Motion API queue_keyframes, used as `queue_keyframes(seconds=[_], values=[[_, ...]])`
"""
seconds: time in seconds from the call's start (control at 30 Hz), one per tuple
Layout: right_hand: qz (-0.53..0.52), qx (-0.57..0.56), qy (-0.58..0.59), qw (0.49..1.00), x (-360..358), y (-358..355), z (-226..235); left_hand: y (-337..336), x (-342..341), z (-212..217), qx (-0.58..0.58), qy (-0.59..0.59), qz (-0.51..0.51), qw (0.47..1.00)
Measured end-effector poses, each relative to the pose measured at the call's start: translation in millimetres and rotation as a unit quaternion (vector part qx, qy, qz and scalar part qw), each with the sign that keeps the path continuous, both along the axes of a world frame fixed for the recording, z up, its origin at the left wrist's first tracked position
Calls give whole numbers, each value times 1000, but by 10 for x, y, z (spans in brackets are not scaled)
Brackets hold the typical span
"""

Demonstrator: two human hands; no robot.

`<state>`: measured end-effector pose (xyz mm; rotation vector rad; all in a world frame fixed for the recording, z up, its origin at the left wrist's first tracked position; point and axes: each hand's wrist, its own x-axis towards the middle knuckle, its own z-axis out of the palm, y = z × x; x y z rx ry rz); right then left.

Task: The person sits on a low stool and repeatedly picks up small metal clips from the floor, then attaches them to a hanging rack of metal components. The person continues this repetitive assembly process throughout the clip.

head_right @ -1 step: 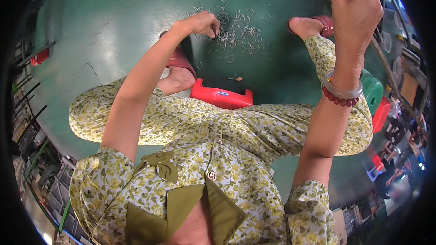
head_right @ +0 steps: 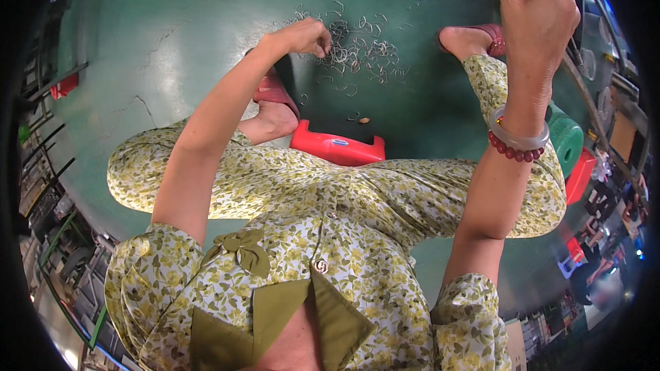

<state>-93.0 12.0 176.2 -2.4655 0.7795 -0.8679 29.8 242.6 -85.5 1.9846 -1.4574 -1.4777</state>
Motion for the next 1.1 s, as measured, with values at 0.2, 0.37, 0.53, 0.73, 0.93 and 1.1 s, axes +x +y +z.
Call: queue_keyframes(seconds=[0.2,0.37,0.53,0.73,0.93,1.1], values=[[33,-1,-88,996,-21,76,-53,465,-268,-136,20,-159,-61,985],[12,-52,11,999,-199,-130,-55,677,-1001,-228,-33,-267,54,962],[31,-58,3,998,-215,-82,-112,778,-1530,-229,-21,-209,171,963],[-4,-38,-3,999,-228,18,-31,709,-1296,-294,30,-196,255,946],[-13,-14,-13,1000,-255,17,-67,708,-1235,-259,12,-284,73,956],[-8,-14,-21,1000,-258,20,-63,693,-1228,-394,-32,-294,58,954]])
